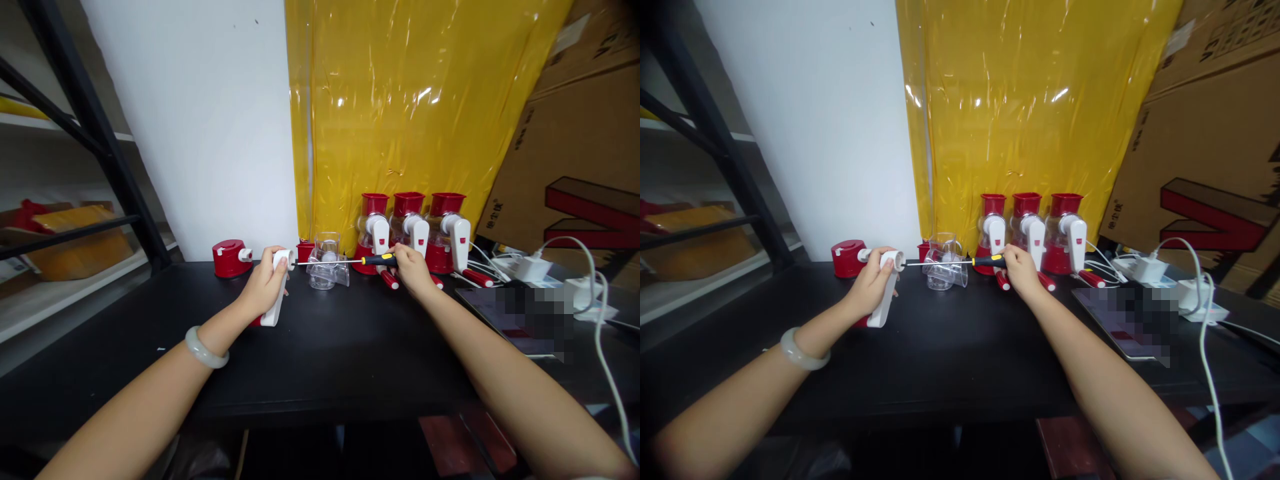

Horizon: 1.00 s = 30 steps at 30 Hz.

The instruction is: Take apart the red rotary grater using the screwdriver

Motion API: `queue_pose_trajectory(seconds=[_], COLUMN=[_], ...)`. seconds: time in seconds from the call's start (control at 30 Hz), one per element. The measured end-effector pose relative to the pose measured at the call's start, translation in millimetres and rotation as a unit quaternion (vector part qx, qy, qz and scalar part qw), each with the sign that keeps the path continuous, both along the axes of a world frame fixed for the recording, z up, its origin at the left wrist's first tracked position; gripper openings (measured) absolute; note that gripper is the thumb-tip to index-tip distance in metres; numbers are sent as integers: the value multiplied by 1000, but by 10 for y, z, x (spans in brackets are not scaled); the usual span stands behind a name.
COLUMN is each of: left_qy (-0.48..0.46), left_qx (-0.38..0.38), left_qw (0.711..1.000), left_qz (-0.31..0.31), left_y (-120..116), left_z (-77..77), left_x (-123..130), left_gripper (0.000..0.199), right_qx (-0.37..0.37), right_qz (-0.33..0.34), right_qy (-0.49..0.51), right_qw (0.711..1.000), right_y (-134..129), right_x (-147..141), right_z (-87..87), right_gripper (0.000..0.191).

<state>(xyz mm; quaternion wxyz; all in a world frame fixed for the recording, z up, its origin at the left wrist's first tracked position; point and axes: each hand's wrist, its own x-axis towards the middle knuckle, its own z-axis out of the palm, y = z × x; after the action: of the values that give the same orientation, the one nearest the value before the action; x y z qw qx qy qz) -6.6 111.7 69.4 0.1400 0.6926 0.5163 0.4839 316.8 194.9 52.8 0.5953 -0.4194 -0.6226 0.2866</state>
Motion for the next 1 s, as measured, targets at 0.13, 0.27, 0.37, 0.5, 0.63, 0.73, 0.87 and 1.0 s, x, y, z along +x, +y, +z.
queue_pose_trajectory(seconds=[0.13, 0.27, 0.37, 0.5, 0.63, 0.73, 0.87, 1.0], left_qy=[-15, -24, -31, -46, -73, -92, -102, -127], left_qx=[-18, -26, -35, -50, -70, -79, -102, -116], left_qw=[1000, 999, 999, 998, 995, 992, 989, 984], left_qz=[2, 1, -3, -7, -12, -21, -24, -36], left_y=[11, 20, 24, 20, 22, 29, 31, 40], left_z=[-11, -15, -15, -6, 8, 13, 13, 12], left_x=[0, -4, -8, -2, 17, 27, 33, 36], left_gripper=[38, 39, 39, 37, 36, 36, 39, 38], right_qx=[4, 11, 19, 30, 40, 46, 53, 60], right_qz=[-1, -4, -5, -6, -12, -9, -10, -16], right_qy=[-7, -6, -8, -20, -24, -25, -31, -37], right_qw=[1000, 1000, 1000, 999, 999, 999, 998, 997], right_y=[-9, -11, -1, -7, -36, -52, -56, -61], right_x=[6, 8, 15, 24, 20, 17, 20, 25], right_z=[4, 2, -4, 3, 22, 29, 34, 39], right_gripper=[43, 41, 39, 35, 33, 33, 33, 33])
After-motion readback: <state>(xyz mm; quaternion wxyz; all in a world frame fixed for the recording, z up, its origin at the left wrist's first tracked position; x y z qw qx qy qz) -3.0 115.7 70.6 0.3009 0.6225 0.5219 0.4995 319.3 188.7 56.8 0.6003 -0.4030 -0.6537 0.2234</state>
